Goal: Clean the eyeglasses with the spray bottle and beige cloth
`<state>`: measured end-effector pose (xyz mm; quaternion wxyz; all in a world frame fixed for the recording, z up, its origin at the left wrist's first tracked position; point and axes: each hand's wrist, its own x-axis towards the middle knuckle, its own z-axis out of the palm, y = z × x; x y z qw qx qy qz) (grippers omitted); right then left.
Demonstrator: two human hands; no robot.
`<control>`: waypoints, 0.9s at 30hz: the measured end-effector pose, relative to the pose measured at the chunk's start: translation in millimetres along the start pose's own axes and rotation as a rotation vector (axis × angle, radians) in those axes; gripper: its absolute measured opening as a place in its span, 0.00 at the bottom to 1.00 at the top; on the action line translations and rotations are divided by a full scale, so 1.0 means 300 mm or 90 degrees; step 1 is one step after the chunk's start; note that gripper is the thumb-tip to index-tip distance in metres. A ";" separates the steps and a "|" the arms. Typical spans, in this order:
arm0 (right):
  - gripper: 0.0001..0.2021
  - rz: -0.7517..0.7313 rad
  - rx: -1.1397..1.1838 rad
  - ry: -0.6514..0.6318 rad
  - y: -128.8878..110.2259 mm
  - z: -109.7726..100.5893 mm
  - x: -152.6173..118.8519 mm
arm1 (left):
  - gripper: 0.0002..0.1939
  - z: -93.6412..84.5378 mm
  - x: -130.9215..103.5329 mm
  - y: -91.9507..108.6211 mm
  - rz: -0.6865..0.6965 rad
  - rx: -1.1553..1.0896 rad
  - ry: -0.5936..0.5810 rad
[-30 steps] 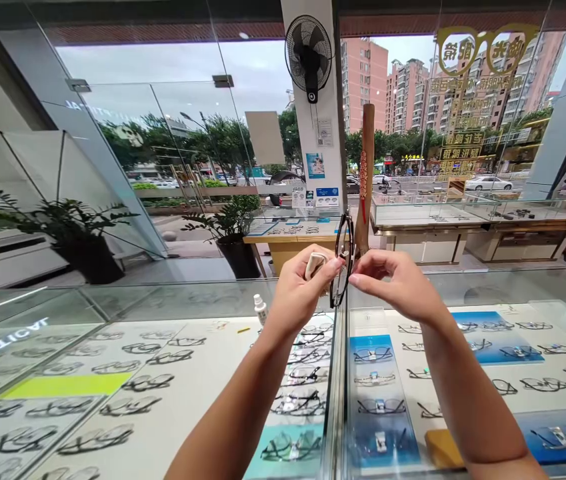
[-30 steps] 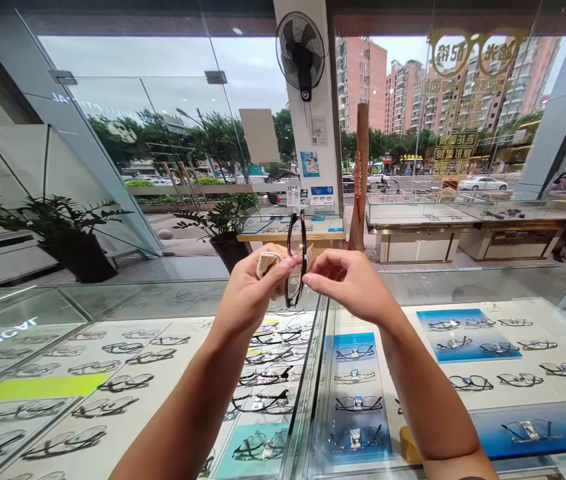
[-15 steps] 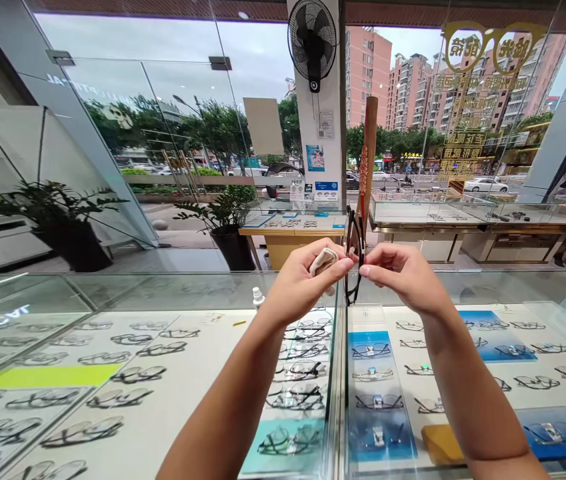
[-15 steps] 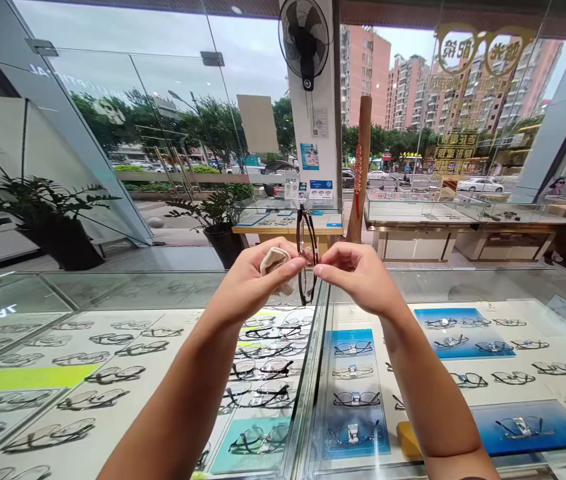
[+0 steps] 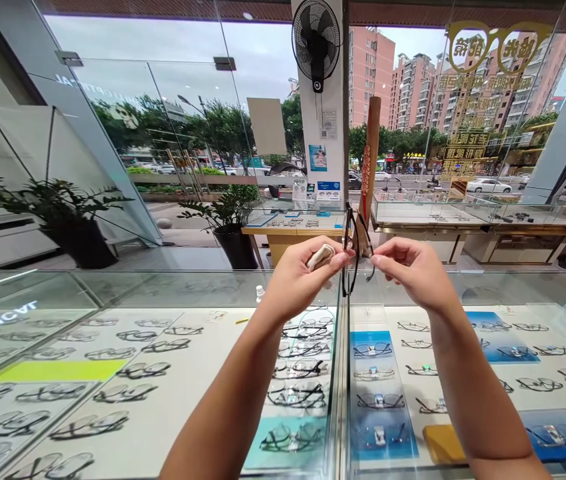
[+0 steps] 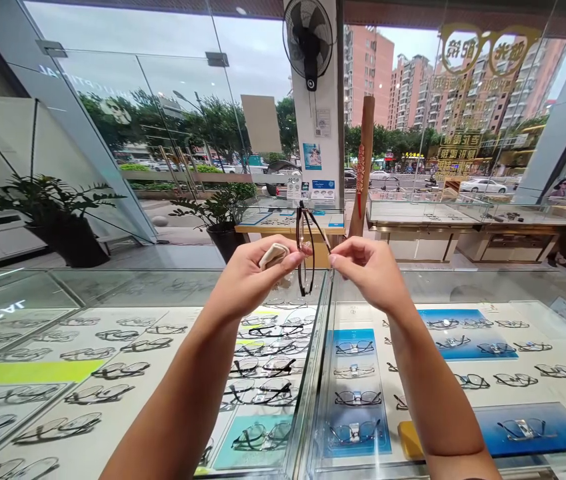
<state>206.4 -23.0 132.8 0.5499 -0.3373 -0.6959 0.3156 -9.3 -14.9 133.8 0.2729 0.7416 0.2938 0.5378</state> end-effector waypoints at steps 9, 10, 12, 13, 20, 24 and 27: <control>0.12 -0.083 -0.161 0.268 0.019 0.006 -0.014 | 0.18 -0.025 0.010 -0.014 -0.019 0.049 0.010; 0.12 -0.100 -0.187 0.292 0.019 0.004 -0.014 | 0.18 -0.026 0.009 -0.013 -0.024 0.052 0.003; 0.11 -0.128 -0.233 0.336 0.019 -0.002 -0.013 | 0.18 -0.028 0.007 -0.010 -0.035 0.054 -0.012; 0.11 -0.140 -0.252 0.354 0.018 -0.007 -0.012 | 0.18 -0.028 0.006 -0.008 -0.039 0.052 -0.018; 0.11 -0.202 -0.318 0.420 0.010 -0.018 -0.008 | 0.17 -0.014 0.008 -0.006 -0.051 0.017 -0.043; 0.13 -0.198 -0.287 0.396 0.006 0.031 -0.017 | 0.17 -0.004 0.008 -0.014 -0.056 -0.030 -0.011; 0.17 -0.193 -0.284 0.322 0.006 0.079 -0.026 | 0.19 0.003 0.006 -0.016 -0.060 -0.066 0.008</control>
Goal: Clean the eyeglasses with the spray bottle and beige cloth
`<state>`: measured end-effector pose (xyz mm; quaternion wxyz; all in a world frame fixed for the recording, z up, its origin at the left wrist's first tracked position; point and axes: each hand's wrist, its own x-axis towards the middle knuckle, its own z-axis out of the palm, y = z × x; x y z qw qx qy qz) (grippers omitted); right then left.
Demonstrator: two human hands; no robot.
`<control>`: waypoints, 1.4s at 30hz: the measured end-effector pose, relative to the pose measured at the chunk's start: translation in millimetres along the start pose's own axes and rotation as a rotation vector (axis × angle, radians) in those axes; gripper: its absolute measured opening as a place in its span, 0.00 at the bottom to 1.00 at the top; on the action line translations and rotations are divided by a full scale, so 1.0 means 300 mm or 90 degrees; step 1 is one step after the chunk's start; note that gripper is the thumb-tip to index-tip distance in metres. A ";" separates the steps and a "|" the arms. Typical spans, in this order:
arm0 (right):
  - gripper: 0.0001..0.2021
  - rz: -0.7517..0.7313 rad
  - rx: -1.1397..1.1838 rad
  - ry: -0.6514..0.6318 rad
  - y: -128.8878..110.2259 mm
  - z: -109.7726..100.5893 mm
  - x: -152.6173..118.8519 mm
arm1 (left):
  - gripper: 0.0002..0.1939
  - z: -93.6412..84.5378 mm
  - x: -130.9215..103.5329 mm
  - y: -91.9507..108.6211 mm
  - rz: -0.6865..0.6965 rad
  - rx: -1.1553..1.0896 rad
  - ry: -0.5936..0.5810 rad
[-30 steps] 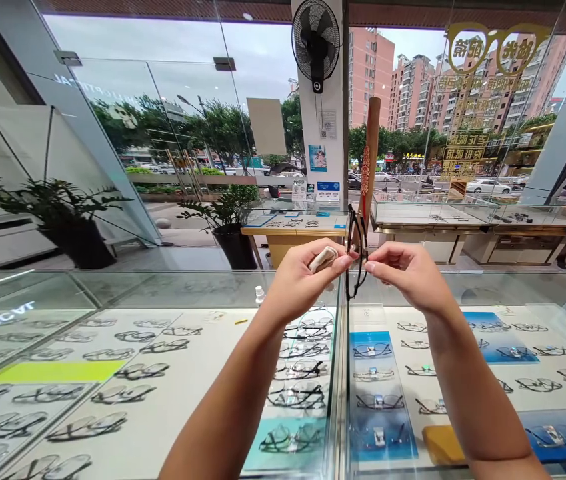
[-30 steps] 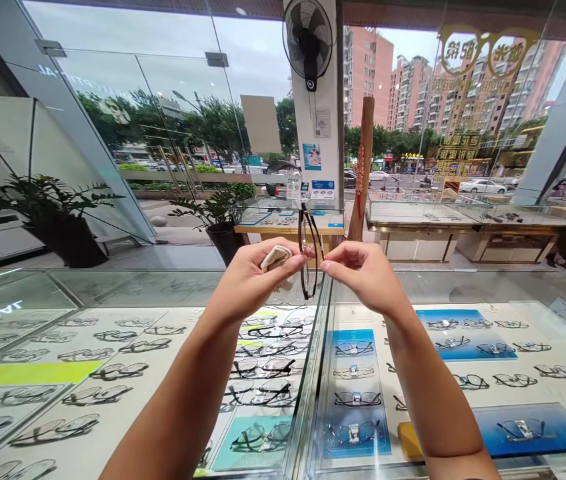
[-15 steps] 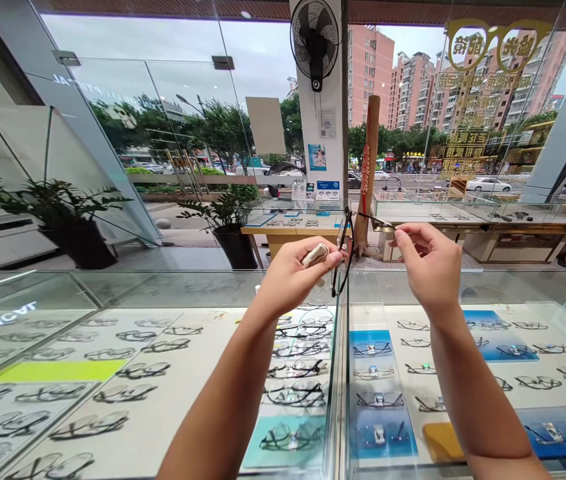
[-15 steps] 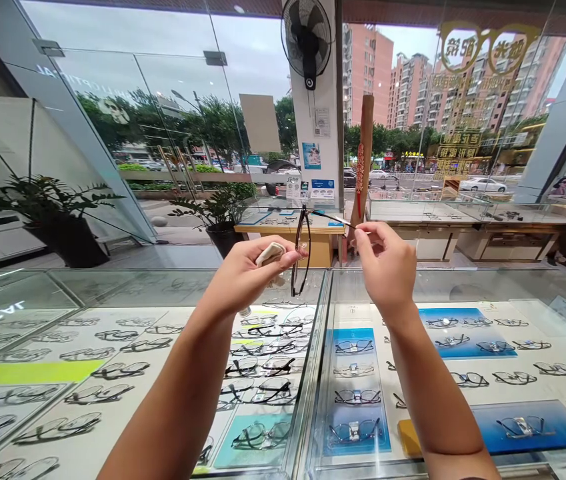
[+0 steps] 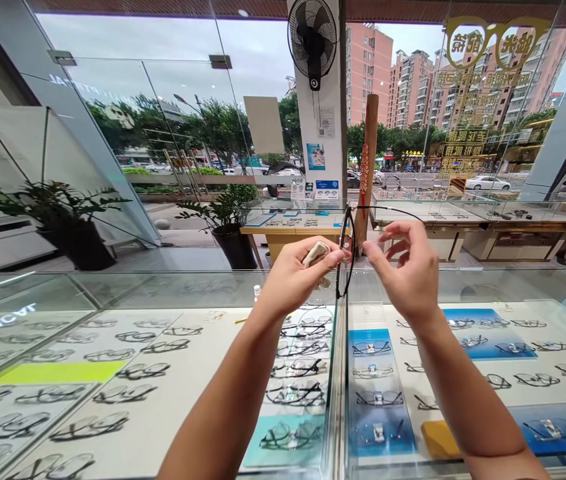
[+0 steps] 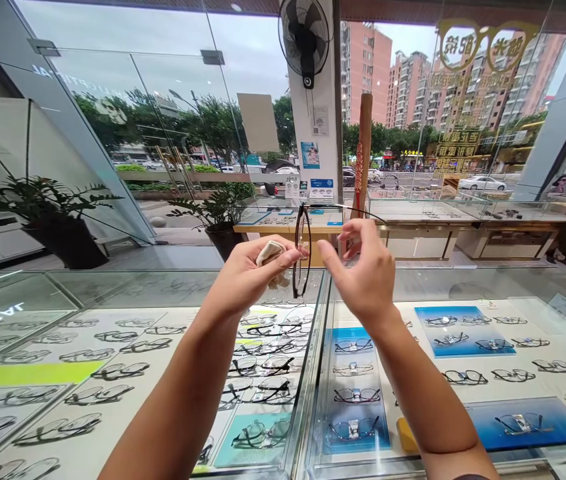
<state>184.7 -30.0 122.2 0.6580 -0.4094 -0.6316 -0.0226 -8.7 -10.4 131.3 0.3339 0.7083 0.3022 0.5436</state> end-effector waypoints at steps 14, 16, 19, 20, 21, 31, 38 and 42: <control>0.33 0.010 -0.072 -0.091 0.011 0.021 -0.009 | 0.22 0.041 -0.009 0.000 -0.002 -0.027 -0.007; 0.31 0.000 -0.096 -0.073 0.023 0.022 -0.006 | 0.22 0.046 -0.007 -0.010 0.009 -0.026 0.011; 0.31 -0.016 -0.129 -0.043 0.039 0.019 0.001 | 0.21 0.046 -0.002 -0.023 0.033 -0.016 0.057; 0.31 -0.018 -0.137 -0.038 0.042 0.016 0.004 | 0.21 0.045 0.000 -0.027 0.043 -0.010 0.078; 0.30 -0.020 -0.144 -0.038 0.043 0.013 0.007 | 0.20 0.043 0.003 -0.030 0.053 -0.006 0.101; 0.24 0.005 -0.195 -0.109 0.041 0.003 0.017 | 0.18 0.034 0.012 -0.041 0.097 -0.040 0.252; 0.20 -0.051 -0.003 -0.179 0.020 0.008 0.010 | 0.16 0.030 0.010 -0.043 0.163 0.088 0.173; 0.21 -0.060 0.116 -0.249 0.013 0.028 -0.003 | 0.15 0.036 0.001 -0.033 0.128 0.083 0.114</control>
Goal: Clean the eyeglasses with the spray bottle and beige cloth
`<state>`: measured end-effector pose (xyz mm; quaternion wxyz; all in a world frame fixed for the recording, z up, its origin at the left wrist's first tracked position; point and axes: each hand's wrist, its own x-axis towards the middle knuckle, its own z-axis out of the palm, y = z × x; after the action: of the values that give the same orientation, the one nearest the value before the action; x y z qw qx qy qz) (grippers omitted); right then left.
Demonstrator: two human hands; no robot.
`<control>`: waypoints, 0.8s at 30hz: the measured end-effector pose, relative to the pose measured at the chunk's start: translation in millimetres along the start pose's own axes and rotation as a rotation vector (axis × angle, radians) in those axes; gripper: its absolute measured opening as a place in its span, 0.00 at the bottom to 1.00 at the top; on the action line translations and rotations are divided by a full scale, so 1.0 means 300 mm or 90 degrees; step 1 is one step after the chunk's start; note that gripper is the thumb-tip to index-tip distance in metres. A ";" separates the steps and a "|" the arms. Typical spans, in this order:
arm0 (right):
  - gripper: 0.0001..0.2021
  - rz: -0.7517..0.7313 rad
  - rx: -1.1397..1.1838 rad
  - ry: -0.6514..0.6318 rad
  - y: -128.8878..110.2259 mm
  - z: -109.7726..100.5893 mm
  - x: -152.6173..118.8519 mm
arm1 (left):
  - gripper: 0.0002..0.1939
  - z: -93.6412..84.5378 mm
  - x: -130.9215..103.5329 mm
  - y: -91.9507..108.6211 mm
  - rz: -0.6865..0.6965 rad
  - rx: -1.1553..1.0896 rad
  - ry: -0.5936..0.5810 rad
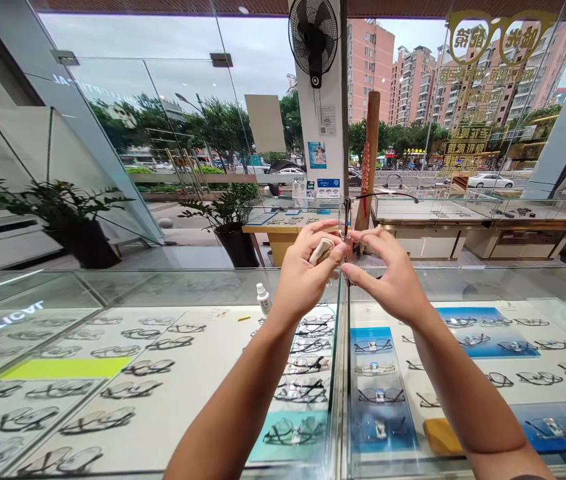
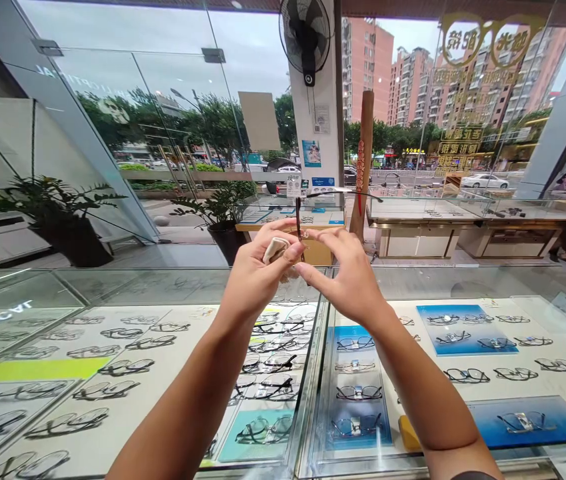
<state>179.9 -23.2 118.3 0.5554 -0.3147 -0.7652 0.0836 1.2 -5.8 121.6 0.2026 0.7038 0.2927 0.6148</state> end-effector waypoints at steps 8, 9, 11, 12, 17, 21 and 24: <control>0.16 0.055 0.136 -0.051 0.010 0.027 -0.003 | 0.14 -0.014 0.001 0.013 -0.025 -0.061 -0.062; 0.16 0.060 0.138 -0.047 0.006 0.028 -0.003 | 0.15 -0.016 -0.001 0.016 -0.019 -0.052 -0.066; 0.15 0.066 0.128 -0.033 -0.002 0.027 -0.004 | 0.14 -0.022 -0.007 0.030 -0.002 -0.016 -0.067; 0.15 0.064 0.122 -0.025 -0.004 0.026 -0.004 | 0.13 -0.026 -0.010 0.039 0.009 0.006 -0.057; 0.13 0.066 0.098 0.008 -0.004 0.005 0.004 | 0.10 -0.088 0.003 0.051 0.015 0.078 0.082; 0.14 0.086 0.087 0.029 -0.007 -0.011 0.011 | 0.10 -0.214 0.022 -0.080 -0.035 0.119 0.234; 0.14 0.084 0.082 0.027 -0.013 -0.013 0.012 | 0.13 -0.338 -0.017 -0.240 -0.101 0.228 0.295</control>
<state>181.2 -25.2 124.6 0.5841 -0.3298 -0.7236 0.1624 -110.7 37.1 87.7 0.0507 0.5440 0.4888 0.6801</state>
